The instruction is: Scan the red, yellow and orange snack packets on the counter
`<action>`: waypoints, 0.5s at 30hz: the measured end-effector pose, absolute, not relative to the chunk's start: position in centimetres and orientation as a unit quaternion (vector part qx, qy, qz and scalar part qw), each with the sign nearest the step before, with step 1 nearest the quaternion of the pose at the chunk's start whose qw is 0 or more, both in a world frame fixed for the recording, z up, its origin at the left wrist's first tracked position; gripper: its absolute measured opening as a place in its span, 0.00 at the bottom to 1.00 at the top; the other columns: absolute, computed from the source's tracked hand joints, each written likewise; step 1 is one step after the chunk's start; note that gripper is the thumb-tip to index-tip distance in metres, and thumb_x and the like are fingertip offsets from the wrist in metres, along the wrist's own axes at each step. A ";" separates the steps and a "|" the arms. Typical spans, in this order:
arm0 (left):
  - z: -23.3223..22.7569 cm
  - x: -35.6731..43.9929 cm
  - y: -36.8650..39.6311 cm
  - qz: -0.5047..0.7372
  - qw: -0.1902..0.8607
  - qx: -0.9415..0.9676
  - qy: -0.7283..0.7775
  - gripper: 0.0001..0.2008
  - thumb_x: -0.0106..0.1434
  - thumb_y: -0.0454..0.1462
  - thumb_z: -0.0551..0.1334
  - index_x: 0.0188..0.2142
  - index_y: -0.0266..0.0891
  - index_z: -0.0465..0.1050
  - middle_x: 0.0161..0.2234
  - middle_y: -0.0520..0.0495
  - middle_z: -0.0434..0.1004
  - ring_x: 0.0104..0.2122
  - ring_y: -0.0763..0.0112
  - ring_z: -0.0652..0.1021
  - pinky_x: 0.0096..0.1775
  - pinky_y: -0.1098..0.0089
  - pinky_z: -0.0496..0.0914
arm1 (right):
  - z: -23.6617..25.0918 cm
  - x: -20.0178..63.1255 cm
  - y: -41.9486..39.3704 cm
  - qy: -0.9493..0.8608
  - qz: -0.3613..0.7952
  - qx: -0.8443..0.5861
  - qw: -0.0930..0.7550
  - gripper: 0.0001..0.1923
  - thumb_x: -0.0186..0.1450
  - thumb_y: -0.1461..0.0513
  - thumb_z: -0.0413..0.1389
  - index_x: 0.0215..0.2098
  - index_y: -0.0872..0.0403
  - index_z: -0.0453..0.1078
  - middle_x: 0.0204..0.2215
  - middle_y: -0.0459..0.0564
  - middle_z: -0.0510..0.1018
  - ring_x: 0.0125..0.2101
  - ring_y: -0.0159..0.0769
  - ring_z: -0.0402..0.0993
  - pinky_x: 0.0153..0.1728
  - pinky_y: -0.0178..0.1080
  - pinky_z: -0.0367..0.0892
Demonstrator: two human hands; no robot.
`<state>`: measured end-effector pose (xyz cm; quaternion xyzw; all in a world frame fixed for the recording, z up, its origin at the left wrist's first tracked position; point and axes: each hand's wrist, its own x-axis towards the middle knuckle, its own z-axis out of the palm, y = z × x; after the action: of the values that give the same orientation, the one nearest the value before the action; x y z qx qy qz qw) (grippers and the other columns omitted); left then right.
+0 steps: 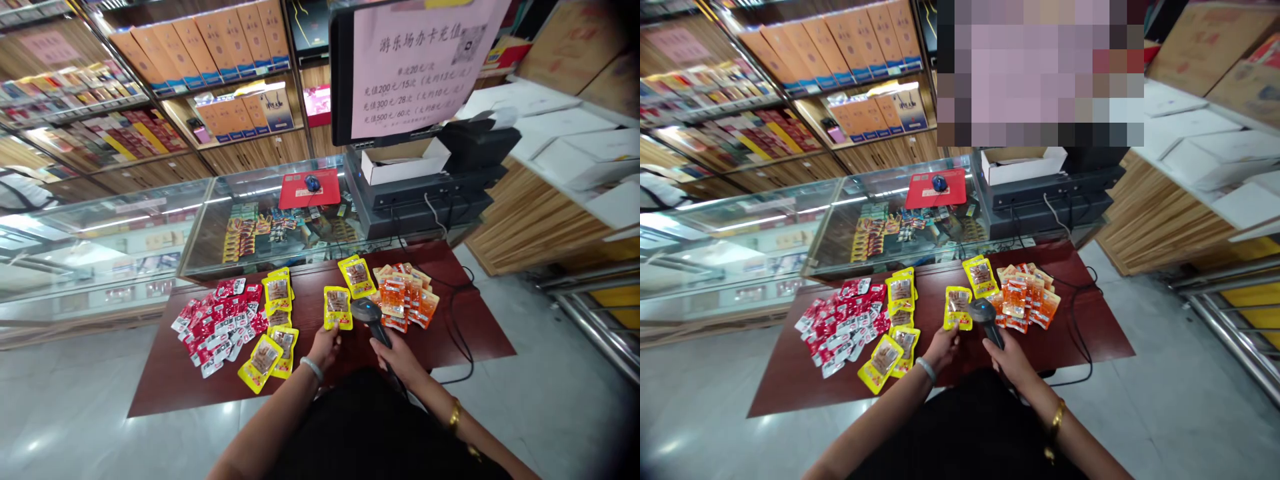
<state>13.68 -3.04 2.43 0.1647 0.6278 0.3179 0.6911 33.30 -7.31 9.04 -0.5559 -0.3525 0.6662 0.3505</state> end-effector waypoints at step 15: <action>2.9 19.1 -1.4 0.365 0.756 0.094 0.536 0.13 0.60 0.40 0.65 0.41 0.37 0.68 0.32 0.49 0.74 0.22 0.81 0.70 0.21 0.80 0.59 | 9.3 34.2 -5.3 -0.323 0.638 -0.576 0.397 0.22 0.59 0.44 0.60 0.37 0.52 0.63 0.16 0.35 0.63 0.13 0.25 0.58 0.16 0.31 0.55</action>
<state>19.13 -1.44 2.94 0.0938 0.5358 0.3647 0.7557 34.21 -5.27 9.32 -0.5758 -0.3230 0.6375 0.3971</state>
